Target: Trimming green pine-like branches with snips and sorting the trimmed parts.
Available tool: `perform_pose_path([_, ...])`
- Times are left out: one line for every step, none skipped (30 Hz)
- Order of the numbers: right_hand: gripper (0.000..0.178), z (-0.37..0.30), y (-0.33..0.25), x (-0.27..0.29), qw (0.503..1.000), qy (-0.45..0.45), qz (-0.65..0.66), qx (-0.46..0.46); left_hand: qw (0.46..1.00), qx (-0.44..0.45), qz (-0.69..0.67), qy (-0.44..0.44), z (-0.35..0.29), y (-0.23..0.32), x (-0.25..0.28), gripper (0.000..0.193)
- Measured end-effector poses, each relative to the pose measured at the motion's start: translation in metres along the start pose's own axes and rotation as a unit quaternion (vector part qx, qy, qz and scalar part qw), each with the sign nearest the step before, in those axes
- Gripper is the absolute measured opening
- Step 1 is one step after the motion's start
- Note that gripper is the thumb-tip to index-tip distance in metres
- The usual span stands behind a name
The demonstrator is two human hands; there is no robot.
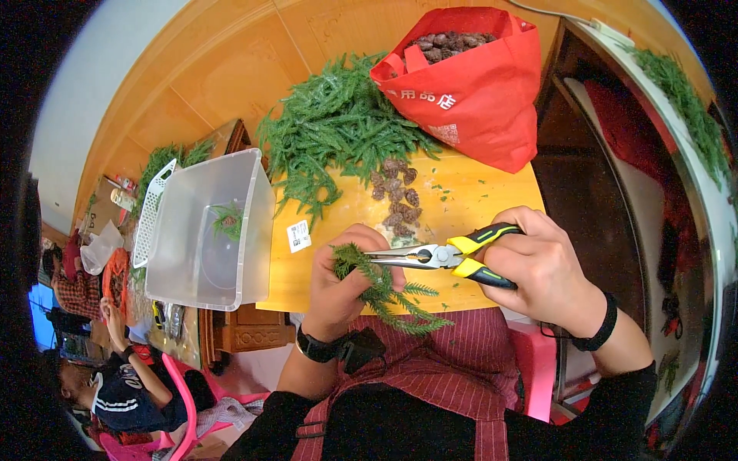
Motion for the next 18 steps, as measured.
perform_pose_path([0.019, 0.000, 0.000, 0.000, 1.000, 0.003, -0.007, 0.002, 1.000, 0.002, 0.001, -0.001, 0.000, 0.000, 0.000, 0.018])
perform_pose_path([0.019, 0.000, 0.000, 0.000, 1.000, 0.003, -0.007, 0.001, 1.000, 0.002, 0.001, -0.001, 0.000, 0.000, 0.000, 0.018])
perform_pose_path([0.020, 0.000, 0.000, 0.000, 1.000, 0.007, -0.025, 0.008, 1.000, 0.004, -0.003, 0.000, 0.000, -0.001, 0.000, 0.018])
perform_pose_path([0.020, 0.000, 0.000, 0.000, 0.999, 0.012, -0.042, 0.015, 1.000, 0.006, -0.007, 0.002, 0.000, -0.001, 0.000, 0.017])
perform_pose_path([0.020, -0.001, 0.001, 0.000, 0.999, 0.012, -0.043, 0.015, 1.000, 0.006, -0.007, 0.001, 0.000, -0.001, 0.001, 0.017])
perform_pose_path([0.020, -0.002, 0.001, -0.001, 0.998, 0.008, -0.052, 0.023, 1.000, 0.014, -0.006, 0.003, 0.000, -0.003, 0.002, 0.017])
perform_pose_path([0.021, -0.004, 0.001, -0.001, 0.998, 0.005, -0.061, 0.031, 1.000, 0.021, -0.005, 0.004, 0.000, -0.004, 0.002, 0.016])
perform_pose_path([0.021, -0.004, 0.002, -0.002, 0.998, 0.005, -0.061, 0.032, 1.000, 0.021, -0.004, 0.005, 0.000, -0.004, 0.002, 0.016])
perform_pose_path([0.020, -0.005, 0.002, -0.003, 0.998, 0.004, -0.056, 0.032, 1.000, 0.024, -0.010, 0.009, -0.001, -0.005, 0.002, 0.016])
perform_pose_path([0.020, -0.006, 0.002, -0.005, 0.998, 0.002, -0.052, 0.032, 0.999, 0.027, -0.016, 0.013, -0.001, -0.005, 0.003, 0.016])
perform_pose_path([0.020, -0.007, 0.003, -0.007, 0.998, 0.002, -0.052, 0.032, 0.999, 0.027, -0.016, 0.013, -0.001, -0.006, 0.004, 0.016])
perform_pose_path([0.020, -0.007, 0.006, -0.008, 0.999, 0.009, -0.029, 0.024, 1.000, 0.006, 0.003, 0.002, -0.001, -0.005, 0.004, 0.017])
perform_pose_path([0.020, -0.008, 0.007, -0.008, 1.000, 0.017, -0.005, 0.016, 1.000, -0.016, 0.022, -0.008, -0.001, -0.004, 0.004, 0.017])
perform_pose_path([0.020, -0.006, 0.007, -0.008, 1.000, 0.017, -0.005, 0.017, 1.000, -0.016, 0.023, -0.008, 0.001, -0.003, 0.007, 0.017])
perform_pose_path([0.019, -0.004, 0.007, -0.006, 0.999, 0.033, 0.012, 0.014, 0.984, -0.099, 0.146, -0.030, 0.003, 0.008, 0.006, 0.018])
perform_pose_path([0.019, -0.003, 0.007, -0.004, 0.998, 0.049, 0.029, 0.010, 0.946, -0.179, 0.267, -0.052, 0.002, 0.017, 0.002, 0.019])
perform_pose_path([0.019, -0.005, 0.008, -0.004, 0.998, 0.049, 0.028, 0.009, 0.946, -0.180, 0.266, -0.054, 0.003, 0.017, 0.002, 0.019])
perform_pose_path([0.019, -0.007, 0.010, -0.004, 0.999, 0.044, 0.024, 0.004, 0.937, -0.204, 0.282, -0.043, 0.001, 0.020, 0.002, 0.021])
Point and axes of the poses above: each hand's wrist, its own z-axis towards the middle knuckle, its own x-axis out of the back of the hand, y = z × x, the point moved 6 cm from there along z, towards the middle knuckle, and after that the axes turned 6 degrees about -z, right-handed, at the moved point
